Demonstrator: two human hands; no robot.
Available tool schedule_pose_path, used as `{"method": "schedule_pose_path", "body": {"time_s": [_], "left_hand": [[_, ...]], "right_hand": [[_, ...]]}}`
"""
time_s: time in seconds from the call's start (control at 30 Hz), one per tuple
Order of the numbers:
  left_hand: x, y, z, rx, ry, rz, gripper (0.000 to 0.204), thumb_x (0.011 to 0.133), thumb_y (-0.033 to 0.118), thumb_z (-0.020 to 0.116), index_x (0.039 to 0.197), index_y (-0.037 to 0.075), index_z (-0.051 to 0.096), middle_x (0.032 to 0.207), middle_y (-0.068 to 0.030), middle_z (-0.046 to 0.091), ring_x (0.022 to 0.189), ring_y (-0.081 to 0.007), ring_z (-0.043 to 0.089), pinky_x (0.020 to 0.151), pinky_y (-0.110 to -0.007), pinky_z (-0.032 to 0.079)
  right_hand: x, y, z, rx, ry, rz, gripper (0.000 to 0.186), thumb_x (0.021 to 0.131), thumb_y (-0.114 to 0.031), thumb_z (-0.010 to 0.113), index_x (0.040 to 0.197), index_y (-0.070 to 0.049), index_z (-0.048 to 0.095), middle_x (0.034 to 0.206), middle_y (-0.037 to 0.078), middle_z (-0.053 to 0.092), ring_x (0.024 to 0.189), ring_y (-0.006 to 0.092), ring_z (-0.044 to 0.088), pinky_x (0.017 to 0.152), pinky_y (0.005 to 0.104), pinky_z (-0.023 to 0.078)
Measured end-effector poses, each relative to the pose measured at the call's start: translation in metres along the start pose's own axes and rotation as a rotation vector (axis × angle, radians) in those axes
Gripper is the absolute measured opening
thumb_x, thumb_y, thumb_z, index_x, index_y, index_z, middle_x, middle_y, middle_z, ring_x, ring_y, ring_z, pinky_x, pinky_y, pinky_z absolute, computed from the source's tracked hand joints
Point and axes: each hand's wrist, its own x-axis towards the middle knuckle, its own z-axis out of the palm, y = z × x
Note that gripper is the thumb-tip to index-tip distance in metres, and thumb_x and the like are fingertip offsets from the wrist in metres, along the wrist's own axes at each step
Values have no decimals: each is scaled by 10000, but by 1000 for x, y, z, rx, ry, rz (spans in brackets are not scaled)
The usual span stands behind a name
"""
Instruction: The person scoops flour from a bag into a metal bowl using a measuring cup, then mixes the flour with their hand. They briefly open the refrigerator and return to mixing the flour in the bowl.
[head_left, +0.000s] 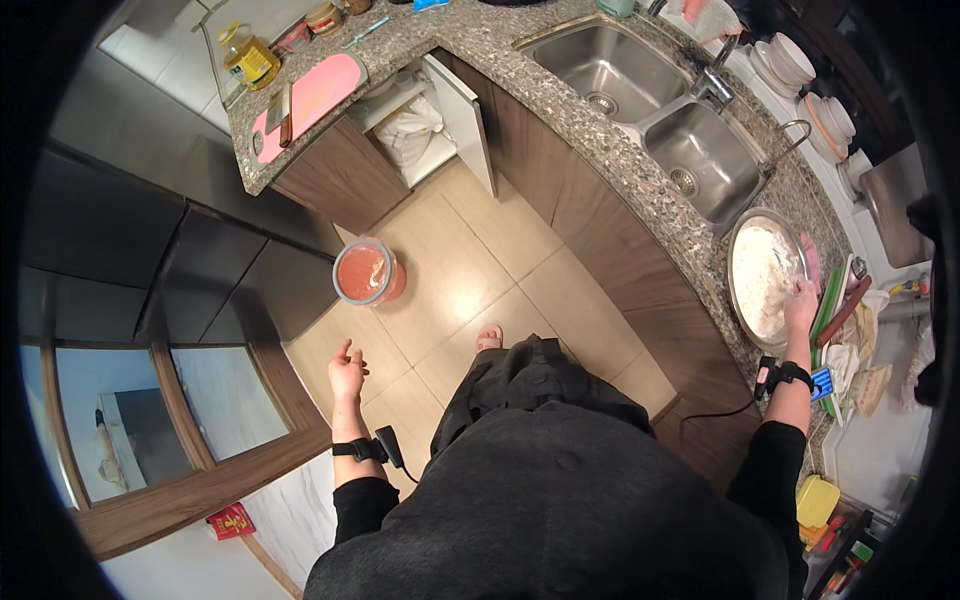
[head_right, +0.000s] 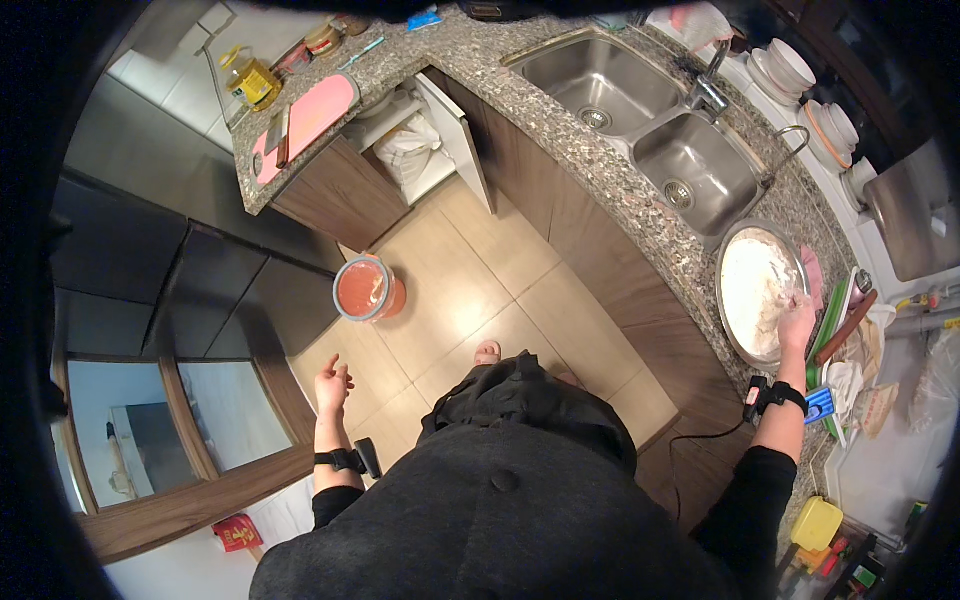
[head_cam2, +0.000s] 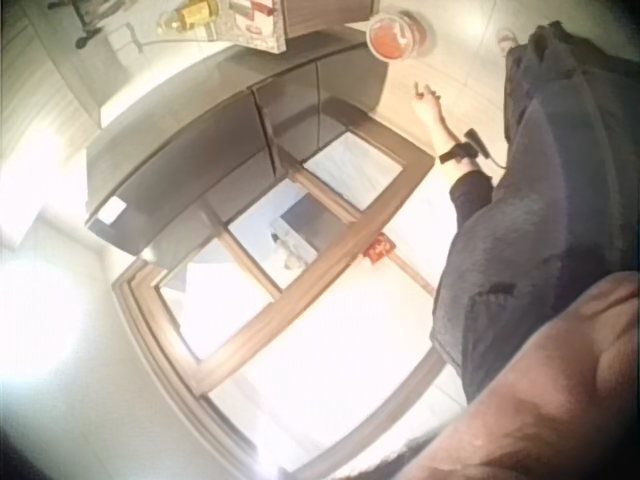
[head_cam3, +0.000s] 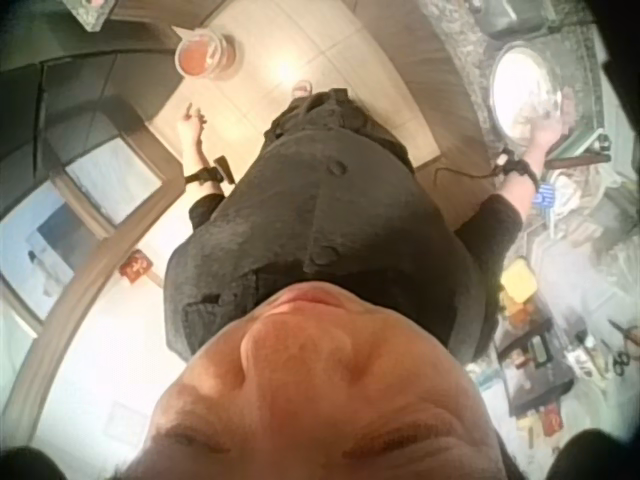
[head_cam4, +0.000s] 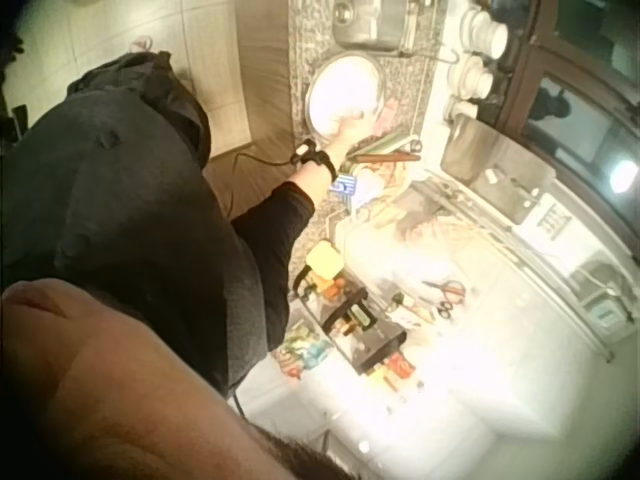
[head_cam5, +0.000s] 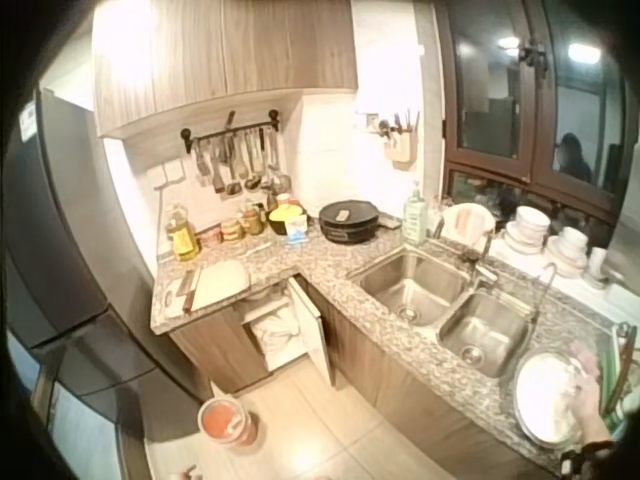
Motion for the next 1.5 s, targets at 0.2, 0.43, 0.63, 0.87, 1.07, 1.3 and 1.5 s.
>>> {"method": "schedule_pose_path", "body": {"time_s": [0.2, 0.43, 0.63, 0.87, 1.07, 1.3, 1.5], "left_hand": [[47, 23, -19, 38, -36, 43, 439, 900, 113, 568, 1329, 43, 505, 705, -58, 598, 551, -118, 565, 510, -272, 473], [144, 102, 10, 370, -111, 452, 409, 859, 130, 602, 1255, 37, 566, 790, -161, 661, 692, -241, 654, 653, -355, 531], [186, 210, 93, 393, -288, 532, 439, 849, 164, 624, 1273, 72, 563, 783, -152, 661, 695, -225, 639, 698, -358, 493], [220, 243, 137, 444, -279, 618, 445, 832, 162, 644, 1262, 70, 569, 774, -160, 667, 724, -265, 661, 711, -366, 512], [233, 204, 121, 400, -263, 437, 432, 852, 149, 625, 1261, 25, 561, 756, -159, 678, 621, -219, 654, 623, -345, 513], [245, 218, 124, 468, -238, 379, 445, 843, 164, 617, 1272, 57, 564, 767, -155, 681, 667, -211, 677, 680, -329, 522], [237, 243, 147, 442, -320, 391, 460, 844, 171, 643, 1284, 69, 555, 786, -164, 661, 656, -220, 644, 676, -342, 513]], "right_hand": [[-11, 5, 9, 153, -72, 271, 184, 816, -33, 566, 952, -51, 688, 862, 115, 666, 805, 224, 633, 752, 323, 482], [-17, -5, 7, 155, -56, 366, 218, 877, -199, 622, 1010, -38, 686, 832, 99, 686, 744, 142, 625, 723, 278, 478], [-17, -17, -5, 86, 87, 260, 266, 892, -199, 602, 1065, -4, 658, 976, 176, 680, 877, 289, 654, 805, 346, 488], [4, -41, -24, -134, -121, 352, 213, 862, -132, 575, 1018, -6, 648, 932, 212, 649, 837, 363, 630, 752, 402, 487], [16, -41, -21, -100, -227, 209, 232, 812, -33, 557, 1014, -3, 669, 926, 234, 625, 909, 384, 599, 826, 412, 468], [13, -28, -9, -97, -238, 130, 322, 784, 23, 492, 1064, 22, 650, 976, 227, 638, 969, 381, 597, 903, 406, 462], [20, -24, -1, -116, -266, 338, 260, 836, -66, 523, 1056, -41, 661, 786, 227, 616, 723, 370, 607, 691, 418, 482]]}}
